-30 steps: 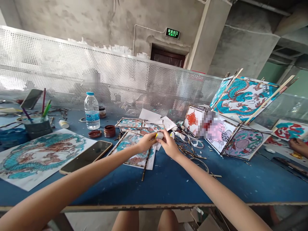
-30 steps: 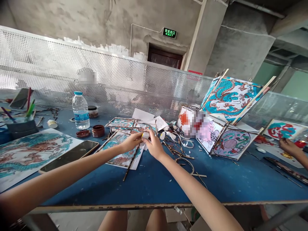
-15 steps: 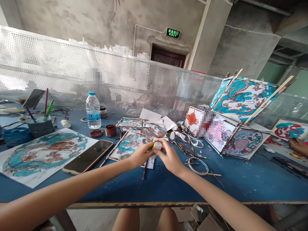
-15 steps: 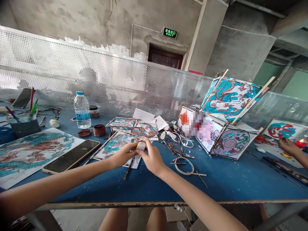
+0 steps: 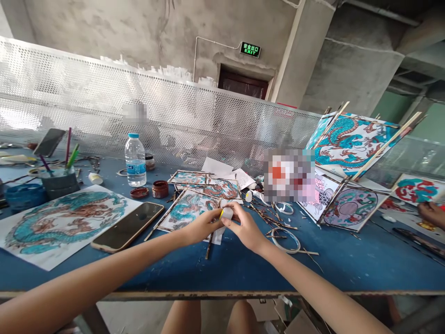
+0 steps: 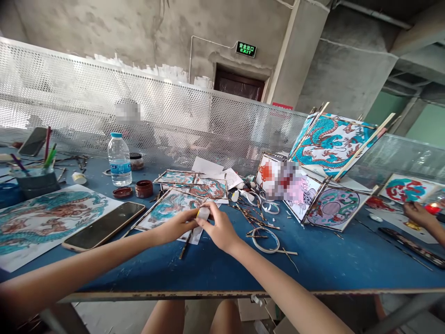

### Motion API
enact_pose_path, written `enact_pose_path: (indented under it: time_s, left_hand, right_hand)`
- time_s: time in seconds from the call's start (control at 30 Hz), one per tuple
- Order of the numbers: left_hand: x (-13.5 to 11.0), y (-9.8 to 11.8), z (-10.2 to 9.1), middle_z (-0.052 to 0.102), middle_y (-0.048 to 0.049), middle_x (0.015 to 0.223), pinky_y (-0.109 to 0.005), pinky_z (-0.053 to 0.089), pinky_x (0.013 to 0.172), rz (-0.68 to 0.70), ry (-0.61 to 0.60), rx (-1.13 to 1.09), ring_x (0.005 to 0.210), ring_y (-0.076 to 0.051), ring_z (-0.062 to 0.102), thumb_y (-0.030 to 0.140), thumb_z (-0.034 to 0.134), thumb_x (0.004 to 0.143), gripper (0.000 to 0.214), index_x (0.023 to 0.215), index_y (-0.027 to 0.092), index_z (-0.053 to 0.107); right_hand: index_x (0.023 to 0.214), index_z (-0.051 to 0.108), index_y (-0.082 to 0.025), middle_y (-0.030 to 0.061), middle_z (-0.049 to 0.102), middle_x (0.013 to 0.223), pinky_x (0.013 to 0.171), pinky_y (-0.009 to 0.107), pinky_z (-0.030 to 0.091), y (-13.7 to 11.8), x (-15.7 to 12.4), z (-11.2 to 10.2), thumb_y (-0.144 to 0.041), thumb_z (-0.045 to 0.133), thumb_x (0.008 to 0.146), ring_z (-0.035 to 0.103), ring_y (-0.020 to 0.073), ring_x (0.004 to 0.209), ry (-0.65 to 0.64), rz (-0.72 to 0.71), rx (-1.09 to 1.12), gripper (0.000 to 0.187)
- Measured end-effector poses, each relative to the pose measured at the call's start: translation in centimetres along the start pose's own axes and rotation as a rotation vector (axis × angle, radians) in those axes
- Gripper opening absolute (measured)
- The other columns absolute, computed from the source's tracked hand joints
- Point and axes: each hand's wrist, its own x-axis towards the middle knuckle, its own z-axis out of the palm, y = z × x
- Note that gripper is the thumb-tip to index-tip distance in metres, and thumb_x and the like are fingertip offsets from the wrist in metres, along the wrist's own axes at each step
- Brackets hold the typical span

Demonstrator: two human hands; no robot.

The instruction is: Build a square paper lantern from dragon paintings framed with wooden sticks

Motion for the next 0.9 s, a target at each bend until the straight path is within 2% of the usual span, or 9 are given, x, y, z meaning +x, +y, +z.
enact_pose_path:
  time_s: [0.13, 0.2, 0.3, 0.43, 0.5, 0.57, 0.67, 0.77, 0.9]
  left_hand:
    - [-0.7, 1.5, -2.1, 0.058, -0.0108, 0.118, -0.029, 0.042, 0.086, -0.075, -0.205, 0.221, 0.106, -0.027, 0.053, 0.028, 0.056, 0.074, 0.050, 0.121, 0.014, 0.050]
    - [-1.1, 1.6, -3.0, 0.050, -0.0130, 0.129, -0.032, 0.037, 0.094, -0.082, -0.275, 0.391, 0.117, -0.029, 0.045, 0.019, 0.053, 0.072, 0.057, 0.127, 0.013, 0.044]
    - [-1.5, 0.7, -3.2, 0.041, -0.0133, 0.138, -0.035, 0.032, 0.100, -0.089, -0.289, 0.575, 0.126, -0.026, 0.037, 0.011, 0.042, 0.073, 0.062, 0.135, 0.013, 0.033]
    - [-1.5, -0.8, -2.7, 0.042, -0.0142, 0.136, -0.038, 0.031, 0.101, -0.124, -0.256, 0.691, 0.125, -0.027, 0.038, 0.018, 0.043, 0.075, 0.064, 0.137, 0.013, 0.028]
    - [-1.5, -1.1, -2.6, 0.045, -0.0139, 0.134, -0.038, 0.032, 0.100, -0.101, -0.258, 0.676, 0.122, -0.028, 0.041, 0.025, 0.045, 0.077, 0.063, 0.137, 0.014, 0.029]
    - [-1.5, -1.4, -2.7, 0.047, -0.0137, 0.132, -0.038, 0.034, 0.098, -0.083, -0.250, 0.654, 0.118, -0.029, 0.045, 0.029, 0.045, 0.077, 0.063, 0.137, 0.014, 0.030]
    - [-1.5, -2.1, -3.0, 0.053, -0.0127, 0.125, -0.037, 0.038, 0.091, -0.087, -0.215, 0.641, 0.110, -0.029, 0.051, 0.029, 0.048, 0.075, 0.069, 0.139, 0.017, 0.024]
    - [-1.5, -2.9, -3.2, 0.057, -0.0097, 0.119, -0.034, 0.040, 0.088, -0.066, -0.211, 0.600, 0.105, -0.027, 0.053, 0.027, 0.049, 0.074, 0.073, 0.140, 0.020, 0.020]
    - [-1.5, -3.2, -3.4, 0.055, -0.0092, 0.123, -0.036, 0.039, 0.090, -0.069, -0.204, 0.592, 0.108, -0.028, 0.051, 0.026, 0.049, 0.073, 0.072, 0.140, 0.021, 0.022]
  right_hand:
    - [0.092, 0.052, -0.023, -0.0020, 0.057, 0.081, 0.068, 0.026, 0.042, 0.1, 0.6, -0.9, -0.034, 0.054, 0.081, 0.055, 0.0164, 0.076, -0.033, 0.024, 0.005, 0.015]
    - [0.092, 0.053, -0.023, -0.0023, 0.057, 0.081, 0.068, 0.025, 0.040, -0.1, 0.6, -1.3, -0.034, 0.054, 0.081, 0.054, 0.0160, 0.076, -0.074, 0.013, -0.053, 0.016]
    - [0.096, 0.055, -0.022, -0.0021, 0.058, 0.082, 0.065, 0.024, 0.036, -0.9, 0.5, -1.9, -0.037, 0.054, 0.081, 0.053, 0.0156, 0.075, -0.150, -0.010, -0.196, 0.021]
    - [0.096, 0.058, -0.022, -0.0019, 0.061, 0.085, 0.066, 0.024, 0.036, -1.6, 1.3, -3.3, -0.037, 0.056, 0.080, 0.054, 0.0150, 0.075, -0.167, -0.060, -0.293, 0.022]
    - [0.093, 0.059, -0.021, -0.0018, 0.061, 0.083, 0.067, 0.024, 0.037, -1.2, 2.3, -4.6, -0.038, 0.056, 0.080, 0.054, 0.0151, 0.075, -0.061, -0.077, -0.254, 0.022]
    - [0.086, 0.059, -0.019, -0.0022, 0.060, 0.075, 0.064, 0.024, 0.038, 0.1, 3.5, -6.0, -0.040, 0.057, 0.078, 0.053, 0.0143, 0.070, 0.186, -0.054, -0.147, 0.022]
    - [0.077, 0.057, -0.019, -0.0031, 0.057, 0.066, 0.055, 0.024, 0.040, 3.2, 4.8, -7.9, -0.041, 0.064, 0.068, 0.052, 0.0123, 0.057, 0.520, 0.135, 0.200, 0.025]
    - [0.076, 0.055, -0.018, 0.0016, 0.061, 0.071, 0.055, 0.027, 0.045, 6.2, 5.2, -9.4, -0.038, 0.063, 0.064, 0.058, 0.0151, 0.060, 0.560, 0.232, 0.319, 0.025]
    - [0.074, 0.053, -0.018, 0.0045, 0.063, 0.071, 0.060, 0.030, 0.049, 8.9, 4.7, -11.5, -0.030, 0.065, 0.059, 0.062, 0.0188, 0.067, 0.595, 0.297, 0.282, 0.022]
